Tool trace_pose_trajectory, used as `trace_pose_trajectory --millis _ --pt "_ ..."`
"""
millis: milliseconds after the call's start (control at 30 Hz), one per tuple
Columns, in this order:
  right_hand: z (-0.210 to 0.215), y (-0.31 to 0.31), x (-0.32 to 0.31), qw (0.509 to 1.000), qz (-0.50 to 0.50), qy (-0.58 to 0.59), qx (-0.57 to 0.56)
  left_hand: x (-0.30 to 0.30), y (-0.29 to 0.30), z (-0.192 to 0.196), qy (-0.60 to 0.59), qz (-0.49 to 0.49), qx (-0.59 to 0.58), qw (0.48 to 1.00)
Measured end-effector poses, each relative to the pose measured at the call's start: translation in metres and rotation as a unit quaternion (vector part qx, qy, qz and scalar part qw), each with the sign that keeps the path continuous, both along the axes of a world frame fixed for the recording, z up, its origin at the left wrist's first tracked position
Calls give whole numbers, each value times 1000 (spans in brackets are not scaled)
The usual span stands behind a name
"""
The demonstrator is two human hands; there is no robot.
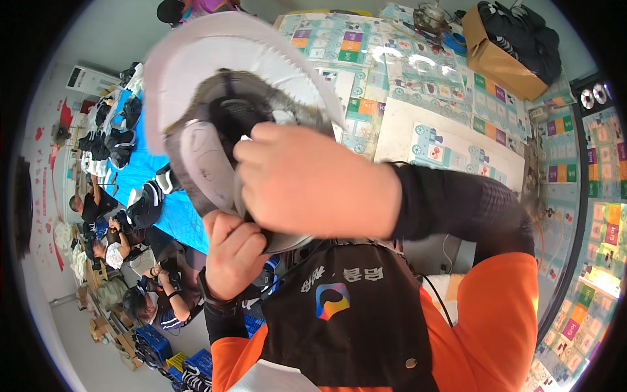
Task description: The recorder inspects a black boot component, checking the interior and seams in a shoe manufacturing facility.
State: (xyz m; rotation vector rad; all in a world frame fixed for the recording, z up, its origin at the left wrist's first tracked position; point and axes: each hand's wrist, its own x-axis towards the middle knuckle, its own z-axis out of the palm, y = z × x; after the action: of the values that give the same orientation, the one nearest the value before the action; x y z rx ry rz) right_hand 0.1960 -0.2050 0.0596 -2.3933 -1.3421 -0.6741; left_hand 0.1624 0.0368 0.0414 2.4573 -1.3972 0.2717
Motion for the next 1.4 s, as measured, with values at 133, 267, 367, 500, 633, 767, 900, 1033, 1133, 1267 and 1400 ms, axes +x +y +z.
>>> trace_pose_trajectory --millis 133,267,367,500,633,767,900,1033,1133,1267,1400 --pt "14 16 -12 991 -96 -86 -17 -4 5 12 -61 -4 8 998" --pt "14 8 -2 991 -112 -25 -66 -6 3 15 -126 -25 28 991" --pt "10 7 -2 986 -132 -7 -100 -8 1 14 -138 -36 24 990" --pt "5 8 5 993 -87 21 -78 -7 2 14 -121 -40 -10 992" --pt "4 7 7 996 -35 44 -70 -3 9 15 -101 -36 9 994" --pt "6 6 5 997 -38 -47 41 -2 18 24 -82 -17 8 996" --pt "11 12 -2 989 -89 -90 77 -3 21 34 -109 -1 22 994" --pt "12 13 0 991 -136 -4 -19 -4 16 35 -129 -23 23 991" --pt "12 7 1 989 -127 36 -66 -5 13 33 -147 -21 33 988" --pt "12 4 7 994 -86 27 -60 0 18 35 -122 -53 31 991" --pt "10 7 11 999 20 15 -26 5 24 35 -93 -37 25 995"
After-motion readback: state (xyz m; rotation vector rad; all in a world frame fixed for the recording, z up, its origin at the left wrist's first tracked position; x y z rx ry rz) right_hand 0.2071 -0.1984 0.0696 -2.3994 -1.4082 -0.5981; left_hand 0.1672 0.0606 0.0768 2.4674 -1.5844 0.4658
